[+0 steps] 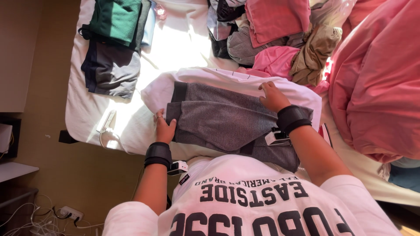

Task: The person irons a gray hoodie laid on a white cloth on a bed. They smooth the fabric, use a red and white iron to press the garment, fold it, and place it on a stack of folded clothes.

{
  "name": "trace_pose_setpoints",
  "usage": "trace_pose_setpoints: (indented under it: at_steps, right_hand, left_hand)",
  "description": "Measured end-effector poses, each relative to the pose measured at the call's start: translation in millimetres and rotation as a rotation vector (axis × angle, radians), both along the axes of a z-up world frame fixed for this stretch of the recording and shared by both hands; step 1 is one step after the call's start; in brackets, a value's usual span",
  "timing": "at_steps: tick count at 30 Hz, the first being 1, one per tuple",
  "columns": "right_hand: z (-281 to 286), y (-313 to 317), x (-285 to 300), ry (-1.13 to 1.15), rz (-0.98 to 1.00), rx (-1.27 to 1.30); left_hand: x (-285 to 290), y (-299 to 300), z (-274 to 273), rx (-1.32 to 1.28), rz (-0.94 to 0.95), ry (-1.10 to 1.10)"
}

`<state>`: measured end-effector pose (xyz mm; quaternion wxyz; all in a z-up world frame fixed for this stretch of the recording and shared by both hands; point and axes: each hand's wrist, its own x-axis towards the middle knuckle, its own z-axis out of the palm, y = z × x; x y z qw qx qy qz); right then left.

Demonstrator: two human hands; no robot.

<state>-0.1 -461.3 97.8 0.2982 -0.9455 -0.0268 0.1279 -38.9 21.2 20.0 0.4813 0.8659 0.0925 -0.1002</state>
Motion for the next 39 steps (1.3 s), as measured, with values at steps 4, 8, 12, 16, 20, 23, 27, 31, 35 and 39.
trace_pose_setpoints:
  at_steps: [4,8,12,16,20,23,27,31,35,39]
  right_hand:
    - [-37,-18,32,-0.093,0.089,-0.047]
    - [-39,-3,50,-0.002,0.159,0.057]
    - [-48,17,60,0.081,0.346,0.065]
    - [-38,24,63,0.159,0.286,0.005]
    - [-39,18,71,0.071,0.193,0.088]
    - [-54,3,66,-0.048,0.087,0.091]
    - [-101,-46,55,-0.03,0.077,-0.041]
    - [-66,-64,39,0.222,-0.026,-0.065]
    - [-107,-97,22,0.211,-0.044,-0.038]
    - [-113,-138,-9,0.075,-0.09,-0.009]
  left_hand:
    - [15,-14,43,0.273,0.012,-0.248]
    - [48,-40,83,0.205,-0.084,-0.186]
    - [77,-66,79,0.136,-0.276,-0.047]
    - [94,-105,78,0.214,-0.474,-0.113]
    - [120,-153,98,0.231,-0.582,-0.002]
    - [139,-174,70,0.2,-0.639,0.123]
    - [158,-175,24,0.241,-0.608,0.135]
    - [165,-174,53,0.384,-0.672,0.176]
    - [189,-171,12,0.505,-0.699,0.312]
    - [221,-142,-15,0.649,-0.45,0.582]
